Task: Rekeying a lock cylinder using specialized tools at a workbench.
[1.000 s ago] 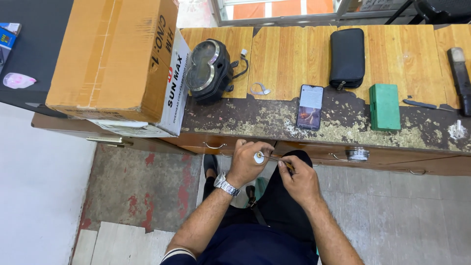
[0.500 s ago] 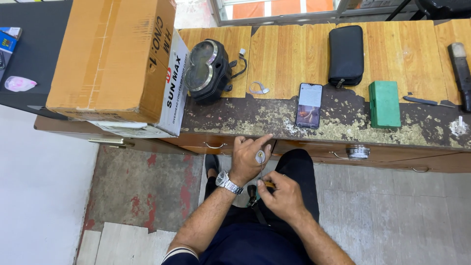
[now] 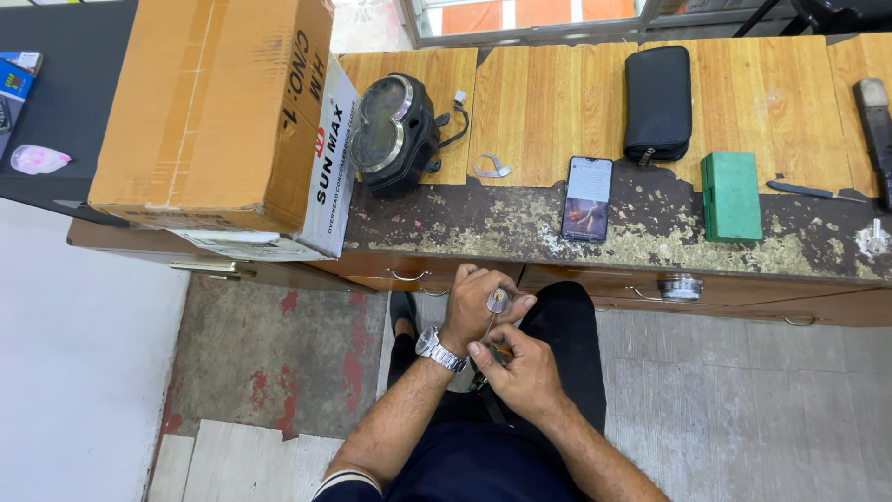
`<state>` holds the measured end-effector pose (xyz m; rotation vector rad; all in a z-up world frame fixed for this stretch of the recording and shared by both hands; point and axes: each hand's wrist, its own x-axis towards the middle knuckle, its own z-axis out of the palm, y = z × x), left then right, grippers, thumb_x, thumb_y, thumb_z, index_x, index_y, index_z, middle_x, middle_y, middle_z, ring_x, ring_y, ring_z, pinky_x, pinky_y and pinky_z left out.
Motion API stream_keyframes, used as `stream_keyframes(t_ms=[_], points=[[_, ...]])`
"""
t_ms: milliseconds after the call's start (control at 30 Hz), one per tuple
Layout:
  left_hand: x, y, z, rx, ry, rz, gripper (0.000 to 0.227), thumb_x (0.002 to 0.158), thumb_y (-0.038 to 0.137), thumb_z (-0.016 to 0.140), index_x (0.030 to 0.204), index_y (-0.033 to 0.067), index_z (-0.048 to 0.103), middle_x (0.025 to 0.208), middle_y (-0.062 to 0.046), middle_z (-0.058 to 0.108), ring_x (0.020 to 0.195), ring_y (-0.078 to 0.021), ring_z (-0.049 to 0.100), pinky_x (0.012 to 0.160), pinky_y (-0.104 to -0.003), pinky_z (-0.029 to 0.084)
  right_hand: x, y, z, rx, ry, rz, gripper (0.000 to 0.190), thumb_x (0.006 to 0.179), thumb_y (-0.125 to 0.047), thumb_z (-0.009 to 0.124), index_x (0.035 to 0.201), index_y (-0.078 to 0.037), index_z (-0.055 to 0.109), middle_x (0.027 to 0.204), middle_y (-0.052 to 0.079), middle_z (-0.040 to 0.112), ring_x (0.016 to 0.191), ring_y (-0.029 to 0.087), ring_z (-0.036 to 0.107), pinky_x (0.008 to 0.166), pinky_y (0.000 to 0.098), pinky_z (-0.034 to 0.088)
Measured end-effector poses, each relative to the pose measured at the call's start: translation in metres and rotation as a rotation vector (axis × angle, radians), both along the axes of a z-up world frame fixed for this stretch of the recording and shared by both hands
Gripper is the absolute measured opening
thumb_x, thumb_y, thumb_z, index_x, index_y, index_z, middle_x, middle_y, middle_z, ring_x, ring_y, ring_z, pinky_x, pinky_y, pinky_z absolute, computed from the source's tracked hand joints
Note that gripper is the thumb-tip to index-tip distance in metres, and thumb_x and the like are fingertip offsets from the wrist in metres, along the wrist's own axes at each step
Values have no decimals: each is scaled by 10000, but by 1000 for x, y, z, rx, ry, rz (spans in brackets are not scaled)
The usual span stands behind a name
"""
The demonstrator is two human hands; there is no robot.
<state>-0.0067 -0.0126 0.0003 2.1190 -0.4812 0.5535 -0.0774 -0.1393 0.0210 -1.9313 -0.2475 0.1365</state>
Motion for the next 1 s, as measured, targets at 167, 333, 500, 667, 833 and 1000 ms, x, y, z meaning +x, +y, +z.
stream_keyframes(t_ms=[167,333,500,667,833,1000], points=[[-1,2,-7,-50,95,-29,444,986,530,534,774,143,583,667,31,597,600,-132,522,773,-347,390,0,-2,0,39,1,13,343,894,-489,681,853,-148,690,684,-34,764,572,99,741,516,237,582],[3,1,-8,-202,403,60,581,995,598,331,802,120,598,718,-13,639,661,-185,562,704,-377,419,3,-16,-15,90,-26,14,336,901,-484,685,861,-152,718,634,-46,699,450,56,500,442,241,415],[21,11,-33,-536,705,66,494,1094,456,401,785,122,594,502,-29,483,519,-173,471,587,-302,413,12,-17,-99,488,525,-150,324,1034,-280,607,886,-1,684,546,37,380,448,174,475,432,318,473],[55,13,-28,-767,925,29,465,1097,458,380,806,126,524,486,15,384,468,-122,424,545,-266,373,20,-7,-120,625,781,-243,296,1053,-271,575,942,-2,628,594,-36,309,480,117,385,433,284,433],[101,17,-34,-828,1120,6,493,1060,564,447,810,145,513,485,24,372,429,-123,419,509,-287,410,27,-10,-130,566,755,-244,281,1027,-232,636,948,36,667,559,-5,360,460,120,399,396,283,438],[128,13,-25,-798,1225,69,506,1020,618,465,855,141,505,547,20,358,462,-119,407,486,-283,367,25,-16,-142,509,697,-210,247,995,-189,689,910,42,714,590,17,401,409,141,456,338,282,446]])
